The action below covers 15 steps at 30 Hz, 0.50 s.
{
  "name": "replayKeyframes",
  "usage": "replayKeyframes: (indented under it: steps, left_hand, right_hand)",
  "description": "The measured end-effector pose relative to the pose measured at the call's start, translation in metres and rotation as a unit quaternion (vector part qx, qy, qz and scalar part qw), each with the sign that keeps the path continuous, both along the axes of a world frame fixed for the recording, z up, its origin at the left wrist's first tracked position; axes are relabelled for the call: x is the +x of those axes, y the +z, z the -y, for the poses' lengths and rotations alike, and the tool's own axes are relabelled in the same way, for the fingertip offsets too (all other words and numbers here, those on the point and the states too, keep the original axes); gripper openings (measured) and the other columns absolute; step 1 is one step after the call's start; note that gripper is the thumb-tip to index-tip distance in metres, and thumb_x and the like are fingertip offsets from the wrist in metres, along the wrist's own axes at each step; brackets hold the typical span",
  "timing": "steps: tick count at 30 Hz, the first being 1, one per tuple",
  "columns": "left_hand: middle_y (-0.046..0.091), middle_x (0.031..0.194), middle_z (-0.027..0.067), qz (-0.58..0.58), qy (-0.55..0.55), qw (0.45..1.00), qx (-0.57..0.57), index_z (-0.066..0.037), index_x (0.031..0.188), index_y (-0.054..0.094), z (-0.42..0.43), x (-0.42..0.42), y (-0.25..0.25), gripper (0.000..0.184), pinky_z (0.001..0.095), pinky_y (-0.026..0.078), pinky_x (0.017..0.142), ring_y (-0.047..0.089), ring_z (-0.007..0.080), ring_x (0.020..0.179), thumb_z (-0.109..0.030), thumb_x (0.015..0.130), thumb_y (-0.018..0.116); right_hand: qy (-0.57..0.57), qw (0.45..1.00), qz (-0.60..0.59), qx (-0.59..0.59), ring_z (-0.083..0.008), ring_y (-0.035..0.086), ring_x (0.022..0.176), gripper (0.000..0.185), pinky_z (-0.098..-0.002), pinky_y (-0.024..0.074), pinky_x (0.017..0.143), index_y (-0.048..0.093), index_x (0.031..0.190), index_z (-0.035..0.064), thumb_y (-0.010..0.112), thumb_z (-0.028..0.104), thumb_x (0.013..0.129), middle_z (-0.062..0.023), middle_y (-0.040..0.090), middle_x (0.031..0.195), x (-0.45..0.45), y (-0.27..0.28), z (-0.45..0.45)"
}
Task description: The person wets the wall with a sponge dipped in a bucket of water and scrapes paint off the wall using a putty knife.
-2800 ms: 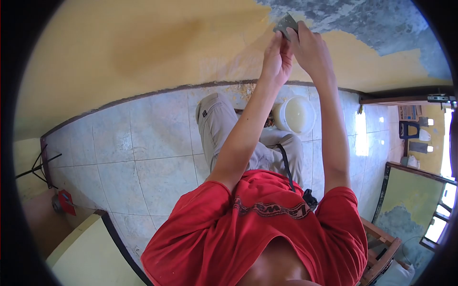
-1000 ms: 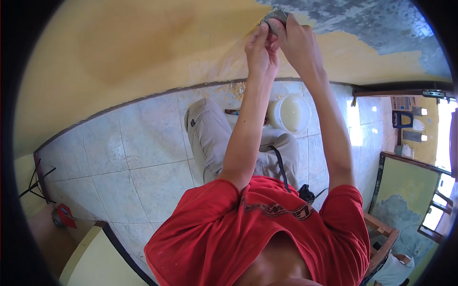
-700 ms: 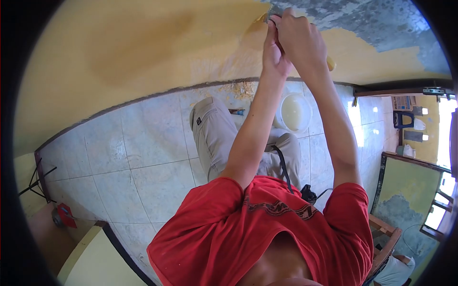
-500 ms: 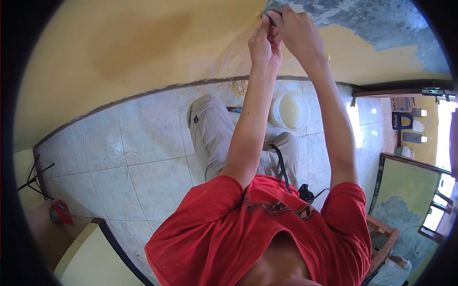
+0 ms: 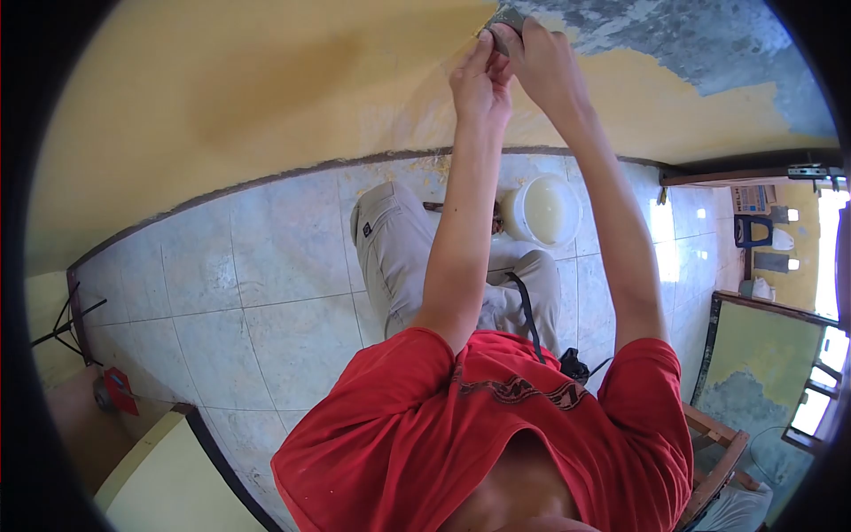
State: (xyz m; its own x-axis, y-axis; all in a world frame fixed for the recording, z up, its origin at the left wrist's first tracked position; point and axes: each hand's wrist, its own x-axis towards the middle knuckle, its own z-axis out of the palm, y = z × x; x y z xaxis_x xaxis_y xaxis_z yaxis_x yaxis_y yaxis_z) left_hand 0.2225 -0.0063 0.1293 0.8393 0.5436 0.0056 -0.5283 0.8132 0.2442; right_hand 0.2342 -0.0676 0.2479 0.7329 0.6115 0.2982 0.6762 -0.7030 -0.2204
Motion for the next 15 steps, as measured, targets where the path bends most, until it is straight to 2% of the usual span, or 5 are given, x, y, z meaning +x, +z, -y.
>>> replayKeyframes:
  steps: [4,6,10,12,15]
  left_hand:
    - [0.067,0.092,0.0030,0.021,0.013,0.998,-0.052,-0.007,0.105,0.063,0.013,0.000,0.017,0.021,0.0228,0.055,0.072,0.065,0.0115,0.082,-0.026,0.098,0.059]
    - [0.067,0.083,0.0027,0.109,-0.013,0.961,-0.252,-0.007,0.096,0.066,0.027,0.006,0.041,0.014,0.0213,0.055,0.060,0.064,0.0094,0.068,-0.020,0.096,0.063]
    - [0.067,0.083,0.0022,0.056,-0.019,0.975,-0.212,-0.008,0.097,0.066,0.012,0.008,0.020,0.014,0.0223,0.055,0.062,0.065,0.0095,0.070,-0.021,0.096,0.063]
    - [0.067,0.093,0.0023,-0.007,0.014,0.997,-0.070,-0.008,0.104,0.064,-0.003,0.002,0.004,0.022,0.0256,0.054,0.075,0.065,0.0119,0.085,-0.029,0.097,0.060]
    - [0.068,0.097,0.0011,-0.011,0.033,0.999,-0.040,-0.009,0.107,0.063,-0.003,0.002,0.005,0.028,0.0271,0.053,0.081,0.065,0.0124,0.091,-0.034,0.099,0.056]
  right_hand:
    - [-0.024,0.999,0.021,0.007,-0.0481,0.065,0.079,0.053,-0.0521,0.0531,0.069,0.061,0.089,-0.0068,0.050,0.044,0.097,-0.0301,0.065,0.077,-0.005,-0.002,-0.005]
    - [-0.050,0.998,0.030,-0.022,-0.0484,0.065,0.079,0.053,-0.0518,0.0527,0.069,0.061,0.088,-0.0076,0.051,0.044,0.097,-0.0307,0.065,0.077,-0.009,0.003,-0.007]
    - [-0.020,0.999,0.030,-0.022,-0.0478,0.065,0.078,0.053,-0.0513,0.0533,0.068,0.061,0.087,-0.0070,0.051,0.044,0.097,-0.0309,0.065,0.076,-0.003,0.004,-0.006]
    - [0.002,1.000,-0.006,0.010,-0.0472,0.066,0.078,0.053,-0.0511,0.0537,0.068,0.061,0.087,-0.0066,0.050,0.045,0.097,-0.0306,0.065,0.076,0.000,-0.003,-0.005]
    - [0.040,0.995,-0.026,0.086,-0.0466,0.066,0.079,0.054,-0.0508,0.0543,0.069,0.061,0.087,-0.0070,0.050,0.045,0.097,-0.0306,0.065,0.077,-0.001,-0.009,-0.008]
